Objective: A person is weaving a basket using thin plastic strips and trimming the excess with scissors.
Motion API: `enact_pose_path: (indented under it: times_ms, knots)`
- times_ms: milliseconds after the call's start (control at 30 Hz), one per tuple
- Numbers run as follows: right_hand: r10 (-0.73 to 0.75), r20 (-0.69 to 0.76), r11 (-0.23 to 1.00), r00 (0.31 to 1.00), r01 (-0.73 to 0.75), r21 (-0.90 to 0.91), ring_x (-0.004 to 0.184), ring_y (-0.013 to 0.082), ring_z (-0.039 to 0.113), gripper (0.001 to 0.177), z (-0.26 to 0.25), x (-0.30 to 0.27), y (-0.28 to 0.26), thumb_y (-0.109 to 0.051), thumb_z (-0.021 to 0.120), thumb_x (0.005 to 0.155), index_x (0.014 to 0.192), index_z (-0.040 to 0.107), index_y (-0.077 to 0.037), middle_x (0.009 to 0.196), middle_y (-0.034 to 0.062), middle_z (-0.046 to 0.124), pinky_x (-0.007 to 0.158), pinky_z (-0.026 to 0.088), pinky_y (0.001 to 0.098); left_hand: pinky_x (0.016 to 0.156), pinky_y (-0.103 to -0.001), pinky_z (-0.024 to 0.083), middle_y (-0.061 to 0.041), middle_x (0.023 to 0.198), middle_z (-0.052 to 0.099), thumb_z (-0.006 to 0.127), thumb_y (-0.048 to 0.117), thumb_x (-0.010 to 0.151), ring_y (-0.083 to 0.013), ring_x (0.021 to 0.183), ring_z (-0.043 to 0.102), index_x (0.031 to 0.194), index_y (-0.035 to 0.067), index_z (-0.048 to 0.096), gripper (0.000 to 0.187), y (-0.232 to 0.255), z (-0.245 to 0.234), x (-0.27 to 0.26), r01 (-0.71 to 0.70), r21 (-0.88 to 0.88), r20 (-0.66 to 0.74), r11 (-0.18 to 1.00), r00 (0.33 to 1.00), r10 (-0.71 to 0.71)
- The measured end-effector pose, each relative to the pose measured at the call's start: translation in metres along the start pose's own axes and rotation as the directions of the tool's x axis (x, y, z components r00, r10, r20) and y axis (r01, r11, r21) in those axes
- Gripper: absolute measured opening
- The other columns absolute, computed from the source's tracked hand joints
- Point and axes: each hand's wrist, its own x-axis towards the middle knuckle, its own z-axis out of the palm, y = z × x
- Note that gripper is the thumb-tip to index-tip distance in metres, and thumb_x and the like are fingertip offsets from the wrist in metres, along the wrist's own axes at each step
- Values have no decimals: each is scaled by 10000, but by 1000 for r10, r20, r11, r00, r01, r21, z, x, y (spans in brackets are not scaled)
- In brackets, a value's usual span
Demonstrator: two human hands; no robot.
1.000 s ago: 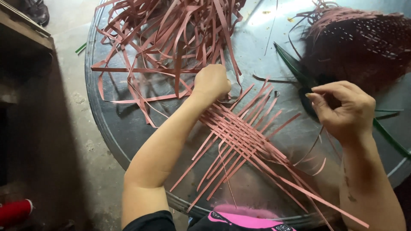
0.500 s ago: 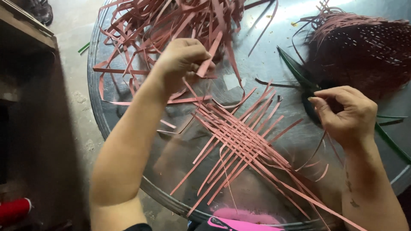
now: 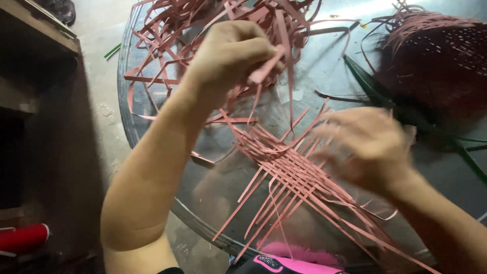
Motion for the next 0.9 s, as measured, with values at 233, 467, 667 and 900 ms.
enact_pose_path:
  times_ms: [233, 467, 667, 900]
  knots:
    - [-254, 629, 939, 735, 344, -22, 1072, 332, 384, 1003, 59, 0, -43, -753, 713, 369, 1158, 426, -203, 1266, 140, 354, 722, 393, 454, 291, -177, 319, -120, 561, 578, 559, -3, 643, -113, 402, 518, 682, 48, 472, 109, -27, 20, 14, -27, -25, 29, 999, 999, 27]
    - [-44, 898, 968, 438, 242, -70, 1194, 360, 267, 893, 53, -4, -47, -464, 781, 520, 1253, 330, -226, 1307, 119, 299, 839, 315, 521, 727, -461, 455, -149, 764, 640, 502, 86, 601, -354, 773, 606, 859, 37, 623, 290, -71, -15, 6, -342, 783, 389, 519, 921, 20]
    - [-69, 865, 957, 497, 279, -84, 1161, 366, 352, 568, 46, -2, -17, -297, 613, 651, 1186, 431, -245, 1296, 127, 337, 799, 390, 536, 730, -386, 378, -50, 1070, 495, 592, 178, 683, -292, 968, 434, 876, 273, 641, 220, -81, -11, -10, -280, 957, 270, -75, 955, -122]
    - [-69, 861, 919, 504, 368, -142, 1240, 326, 271, 774, 49, -14, 28, -492, 727, 490, 1162, 432, -247, 1320, 74, 325, 885, 338, 520, 750, -377, 400, -107, 994, 537, 622, 187, 657, -311, 941, 467, 719, 157, 671, 84, -145, -42, 41, -367, 872, 480, -325, 774, 414]
